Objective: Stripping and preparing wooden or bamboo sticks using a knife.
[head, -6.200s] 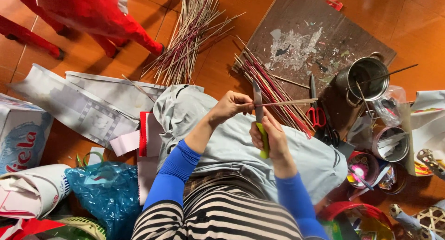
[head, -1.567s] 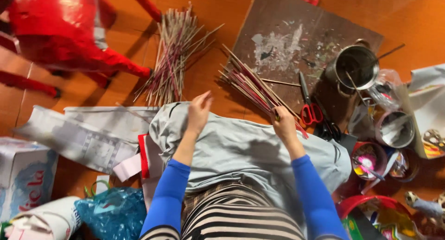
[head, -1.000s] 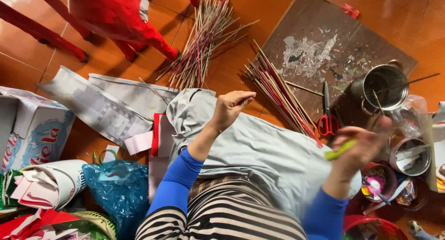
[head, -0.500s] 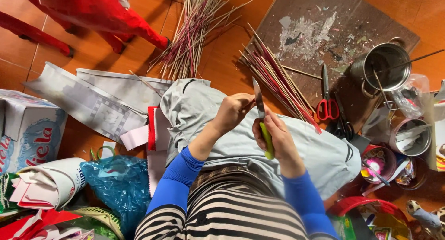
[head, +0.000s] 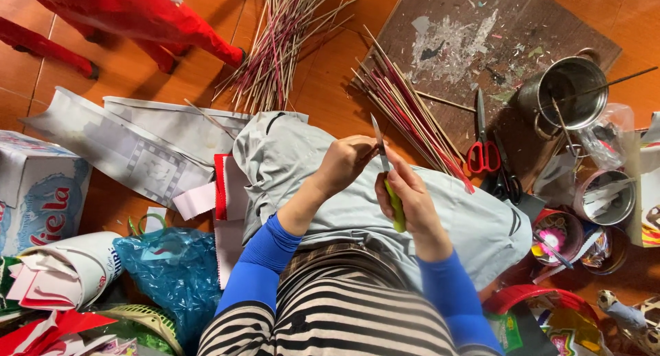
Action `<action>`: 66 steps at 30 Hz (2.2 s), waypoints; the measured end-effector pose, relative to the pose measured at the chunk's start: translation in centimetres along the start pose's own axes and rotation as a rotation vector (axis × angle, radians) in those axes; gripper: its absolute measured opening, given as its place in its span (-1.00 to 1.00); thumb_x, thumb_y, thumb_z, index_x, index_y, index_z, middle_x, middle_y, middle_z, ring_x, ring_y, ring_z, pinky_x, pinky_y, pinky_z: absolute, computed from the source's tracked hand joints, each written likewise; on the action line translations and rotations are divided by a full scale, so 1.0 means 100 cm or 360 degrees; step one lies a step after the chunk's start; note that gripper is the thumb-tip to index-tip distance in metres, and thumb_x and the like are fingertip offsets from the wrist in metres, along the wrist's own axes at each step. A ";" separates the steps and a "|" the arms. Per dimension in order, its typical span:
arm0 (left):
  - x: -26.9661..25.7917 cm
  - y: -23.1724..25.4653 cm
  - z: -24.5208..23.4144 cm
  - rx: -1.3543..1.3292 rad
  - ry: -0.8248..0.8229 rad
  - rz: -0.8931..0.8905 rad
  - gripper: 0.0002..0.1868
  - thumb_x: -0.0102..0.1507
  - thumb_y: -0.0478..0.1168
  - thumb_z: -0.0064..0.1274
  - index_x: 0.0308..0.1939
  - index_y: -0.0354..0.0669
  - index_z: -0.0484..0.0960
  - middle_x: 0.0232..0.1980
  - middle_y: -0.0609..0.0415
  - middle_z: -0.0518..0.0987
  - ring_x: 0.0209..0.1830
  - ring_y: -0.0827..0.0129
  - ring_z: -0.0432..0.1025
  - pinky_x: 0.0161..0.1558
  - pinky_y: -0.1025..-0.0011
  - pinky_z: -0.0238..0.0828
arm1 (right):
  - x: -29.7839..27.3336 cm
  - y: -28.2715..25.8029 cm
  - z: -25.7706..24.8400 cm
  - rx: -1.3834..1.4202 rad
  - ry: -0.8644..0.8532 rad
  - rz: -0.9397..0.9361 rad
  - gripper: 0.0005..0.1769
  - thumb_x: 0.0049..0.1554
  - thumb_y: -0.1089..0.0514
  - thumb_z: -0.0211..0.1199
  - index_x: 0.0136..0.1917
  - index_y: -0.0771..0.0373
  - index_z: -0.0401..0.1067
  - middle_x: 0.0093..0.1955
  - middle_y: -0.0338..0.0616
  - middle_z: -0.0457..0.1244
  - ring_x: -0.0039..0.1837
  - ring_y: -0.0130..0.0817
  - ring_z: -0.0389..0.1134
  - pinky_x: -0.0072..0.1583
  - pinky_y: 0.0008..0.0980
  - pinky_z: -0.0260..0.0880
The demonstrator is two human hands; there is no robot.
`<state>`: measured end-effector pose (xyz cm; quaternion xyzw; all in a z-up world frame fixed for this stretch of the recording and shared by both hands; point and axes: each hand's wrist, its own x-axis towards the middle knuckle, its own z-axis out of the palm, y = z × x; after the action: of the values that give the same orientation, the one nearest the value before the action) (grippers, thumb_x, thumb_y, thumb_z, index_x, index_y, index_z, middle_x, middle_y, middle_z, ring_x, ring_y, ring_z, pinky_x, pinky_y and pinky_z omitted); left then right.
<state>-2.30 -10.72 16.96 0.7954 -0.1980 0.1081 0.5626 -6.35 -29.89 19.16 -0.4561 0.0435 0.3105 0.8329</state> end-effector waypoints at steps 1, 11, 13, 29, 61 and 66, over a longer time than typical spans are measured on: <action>-0.004 -0.006 0.002 0.0000 0.0000 0.0000 -0.91 0.25 -0.43 0.14 -0.18 -0.30 0.59 -0.18 -0.11 0.61 -0.20 0.00 0.52 -0.21 0.29 0.48 | -0.001 -0.005 0.005 0.0000 0.0000 0.0000 -0.39 0.39 0.08 -0.06 0.66 0.16 0.01 -0.26 -0.15 0.18 -0.44 -0.51 0.09 -0.38 -0.55 0.11; -0.003 -0.012 0.002 0.0048 -0.0066 0.0019 -0.90 0.25 -0.45 0.15 -0.17 -0.28 0.61 -0.20 -0.10 0.62 -0.23 0.02 0.54 -0.21 0.29 0.50 | 0.004 0.005 -0.001 0.0077 -0.0072 -0.0036 -0.62 0.42 0.03 -0.04 0.46 0.10 0.18 -0.35 -0.19 0.08 -0.45 -0.52 0.04 -0.40 -0.54 0.05; -0.004 -0.012 0.003 0.0074 -0.0030 0.0067 -0.90 0.26 -0.45 0.15 -0.17 -0.28 0.60 -0.19 -0.10 0.62 -0.21 0.02 0.54 -0.20 0.28 0.51 | 0.005 0.006 0.001 0.0078 -0.0060 -0.0067 -0.64 0.41 0.03 -0.03 0.44 0.09 0.19 -0.35 -0.18 0.09 -0.45 -0.52 0.04 -0.41 -0.55 0.04; -0.001 -0.048 0.000 -0.0904 -0.0344 -0.0455 -0.80 0.34 -0.31 0.13 0.03 -0.28 0.66 -0.04 0.01 0.68 -0.03 0.29 0.57 0.04 0.39 0.51 | 0.014 -0.011 0.013 0.0092 0.0010 -0.0087 -0.71 0.41 0.03 -0.04 0.37 0.02 0.18 -0.30 -0.19 0.10 -0.43 -0.53 0.06 -0.40 -0.57 0.06; -0.012 -0.123 0.030 -0.1814 -0.0462 -0.0911 -0.82 0.36 -0.23 0.19 -0.10 -0.31 0.72 -0.19 0.12 0.68 -0.21 0.48 0.53 -0.05 0.48 0.50 | 0.025 -0.009 0.018 -0.0301 0.0054 -0.0004 -0.44 0.43 0.00 -0.18 0.64 0.12 0.02 -0.39 -0.29 0.06 -0.46 -0.60 0.01 -0.43 -0.59 0.05; 0.008 -0.084 0.018 -0.1684 -0.0605 -0.0761 -0.84 0.36 -0.26 0.21 -0.15 -0.34 0.73 -0.22 0.17 0.63 -0.22 0.58 0.47 -0.13 0.56 0.40 | 0.002 -0.027 0.031 -0.0146 -0.0028 -0.0165 -0.43 0.43 -0.05 -0.18 0.63 0.14 0.02 -0.39 -0.26 0.04 -0.46 -0.56 0.00 -0.41 -0.57 0.04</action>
<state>1.96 -10.13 9.47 0.4357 -0.1377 -0.2781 0.8449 -5.34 -28.43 22.88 -0.4927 -0.0018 0.2725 0.8264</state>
